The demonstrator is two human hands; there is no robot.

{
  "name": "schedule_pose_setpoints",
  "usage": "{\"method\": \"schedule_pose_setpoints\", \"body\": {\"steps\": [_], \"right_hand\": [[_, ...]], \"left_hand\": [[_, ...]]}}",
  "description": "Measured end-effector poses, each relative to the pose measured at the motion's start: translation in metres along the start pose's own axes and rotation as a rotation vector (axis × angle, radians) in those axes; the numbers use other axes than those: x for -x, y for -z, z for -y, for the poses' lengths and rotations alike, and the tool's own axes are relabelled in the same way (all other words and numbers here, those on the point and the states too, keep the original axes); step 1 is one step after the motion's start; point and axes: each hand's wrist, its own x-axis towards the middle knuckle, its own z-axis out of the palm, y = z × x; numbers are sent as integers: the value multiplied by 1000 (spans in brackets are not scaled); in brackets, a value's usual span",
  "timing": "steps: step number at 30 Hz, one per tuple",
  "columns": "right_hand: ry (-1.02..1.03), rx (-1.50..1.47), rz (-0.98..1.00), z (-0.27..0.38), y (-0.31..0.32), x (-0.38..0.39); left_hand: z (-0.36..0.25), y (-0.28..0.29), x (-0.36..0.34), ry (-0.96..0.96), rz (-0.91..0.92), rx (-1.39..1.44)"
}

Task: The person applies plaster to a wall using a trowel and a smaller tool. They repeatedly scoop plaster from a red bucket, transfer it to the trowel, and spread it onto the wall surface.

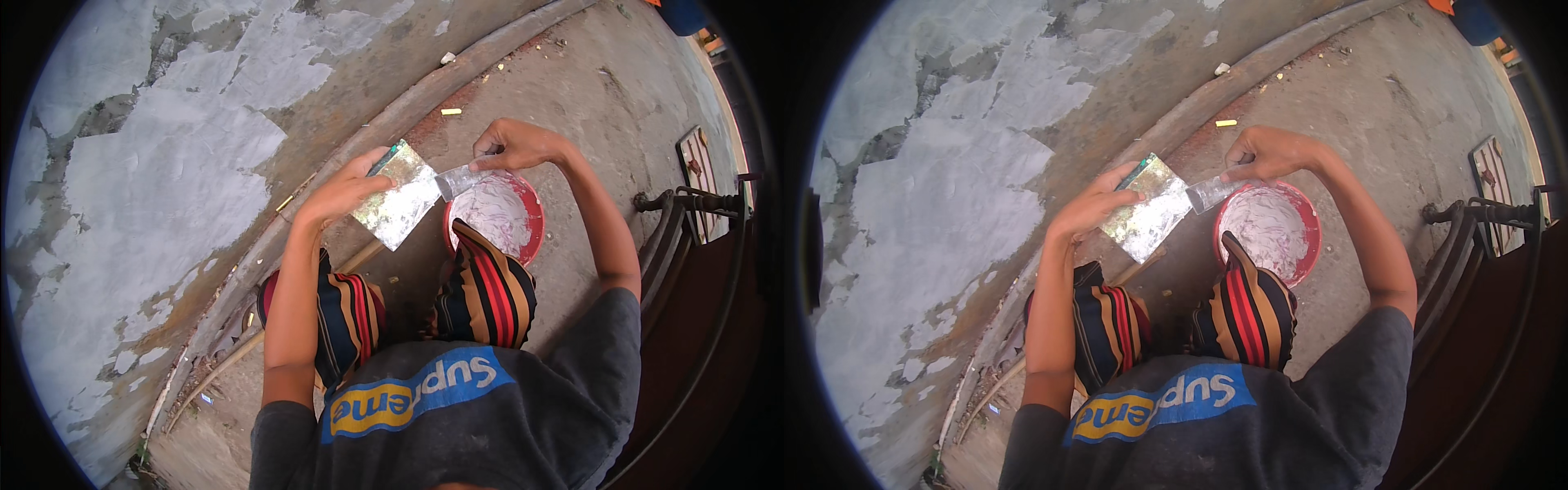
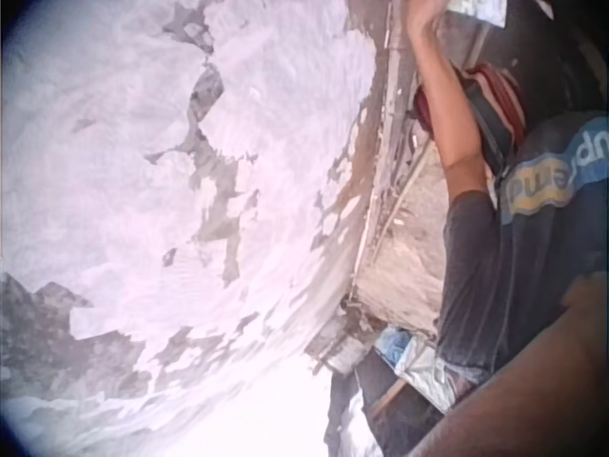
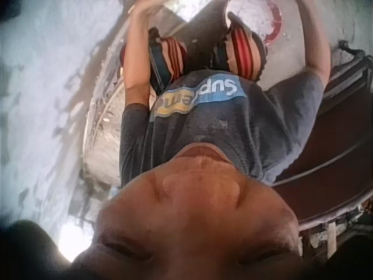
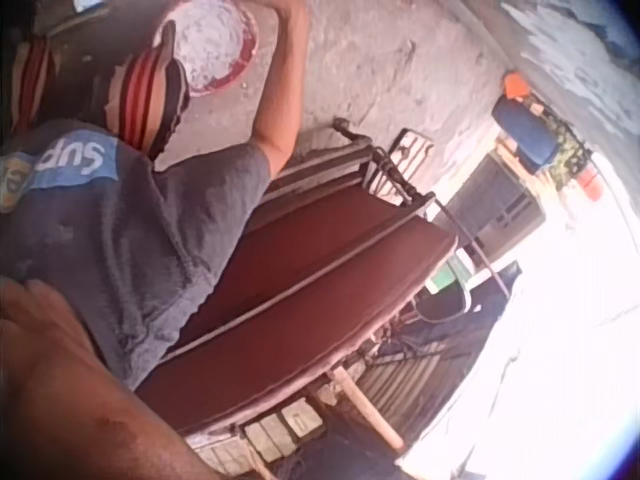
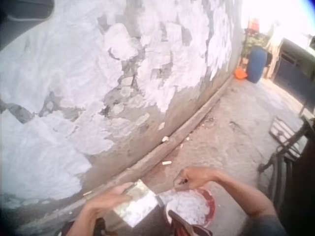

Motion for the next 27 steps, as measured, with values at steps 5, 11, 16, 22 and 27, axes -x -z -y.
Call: {"method": "schedule_pose_setpoints", "body": {"steps": [5,11,16,22,27], "right_hand": [[-1,-28,84,0,0,-13],[25,-116,136,-9,-13,-26],[5,-137,178,6,-21,-36],[42,-180,215,8,-33,-49],[141,-346,197,6,-43,-41]], "left_hand": [[0,1,-1,53,-12,-5],[14,4,-12,71,8,38],[12,1,-15,158,-6,171],[28,7,-24,197,-16,241],[47,8,-31,171,-144,232]]}}
